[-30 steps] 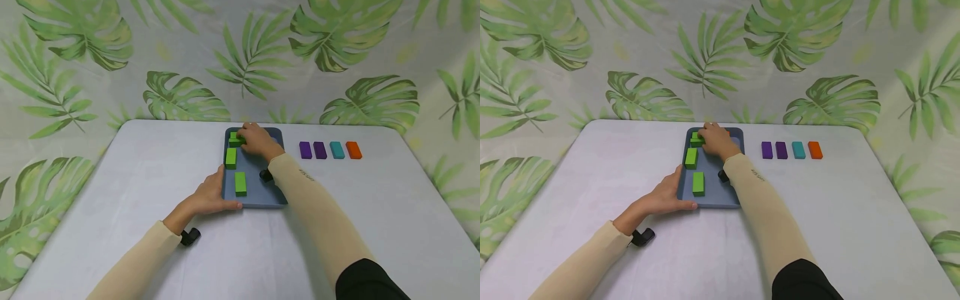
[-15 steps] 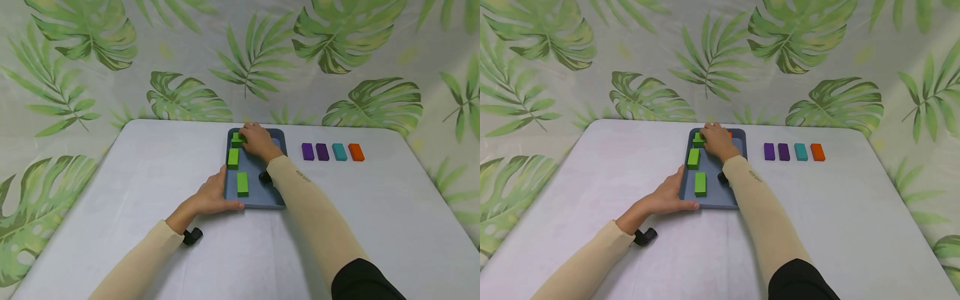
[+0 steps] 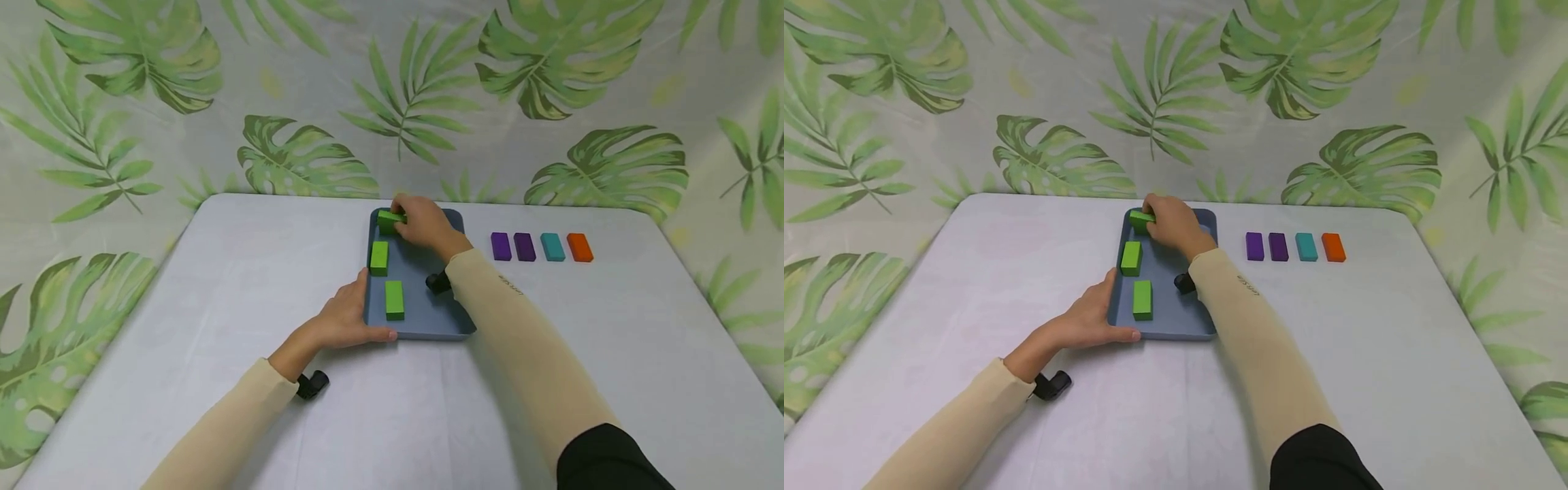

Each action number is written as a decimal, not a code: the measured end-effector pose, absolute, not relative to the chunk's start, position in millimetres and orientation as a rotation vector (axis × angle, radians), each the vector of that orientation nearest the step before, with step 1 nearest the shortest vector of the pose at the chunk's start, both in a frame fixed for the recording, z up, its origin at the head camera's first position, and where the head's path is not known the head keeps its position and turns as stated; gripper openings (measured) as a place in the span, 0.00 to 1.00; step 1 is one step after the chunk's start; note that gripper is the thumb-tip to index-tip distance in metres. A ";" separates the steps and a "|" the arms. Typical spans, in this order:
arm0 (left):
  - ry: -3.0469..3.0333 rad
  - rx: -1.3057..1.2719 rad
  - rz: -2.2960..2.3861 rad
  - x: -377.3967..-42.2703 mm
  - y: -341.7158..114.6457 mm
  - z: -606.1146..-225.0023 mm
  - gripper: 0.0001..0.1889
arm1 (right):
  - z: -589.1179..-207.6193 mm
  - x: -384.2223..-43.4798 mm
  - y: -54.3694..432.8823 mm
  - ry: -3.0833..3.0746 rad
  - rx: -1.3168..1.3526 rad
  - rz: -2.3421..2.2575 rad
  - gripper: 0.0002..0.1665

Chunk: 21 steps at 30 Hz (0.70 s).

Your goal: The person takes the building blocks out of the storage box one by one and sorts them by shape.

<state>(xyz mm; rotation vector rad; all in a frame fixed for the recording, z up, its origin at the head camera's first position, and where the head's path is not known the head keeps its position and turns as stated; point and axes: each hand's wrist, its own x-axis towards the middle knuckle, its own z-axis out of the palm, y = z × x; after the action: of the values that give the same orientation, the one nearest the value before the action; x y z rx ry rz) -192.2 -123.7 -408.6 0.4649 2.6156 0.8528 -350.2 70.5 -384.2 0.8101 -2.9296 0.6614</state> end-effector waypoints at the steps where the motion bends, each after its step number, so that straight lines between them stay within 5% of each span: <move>1: 2.612 0.460 0.853 -192.1 -124.1 -407.9 0.68 | -380.2 -349.1 71.4 -2.928 0.810 0.691 0.17; 6: 2.611 0.463 0.867 -191.6 -126.3 -407.6 0.68 | -369.7 -346.9 76.2 -2.953 0.861 0.706 0.31; 21: 2.627 0.491 0.888 -191.4 -123.5 -409.2 0.67 | -381.2 -364.4 105.8 -3.252 0.711 0.686 0.48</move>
<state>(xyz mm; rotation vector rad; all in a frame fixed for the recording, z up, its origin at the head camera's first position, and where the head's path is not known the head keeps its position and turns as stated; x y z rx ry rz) -191.4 -123.5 -409.2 0.4909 2.6273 0.8882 -364.4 105.8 -381.2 0.7114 -3.2521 0.6858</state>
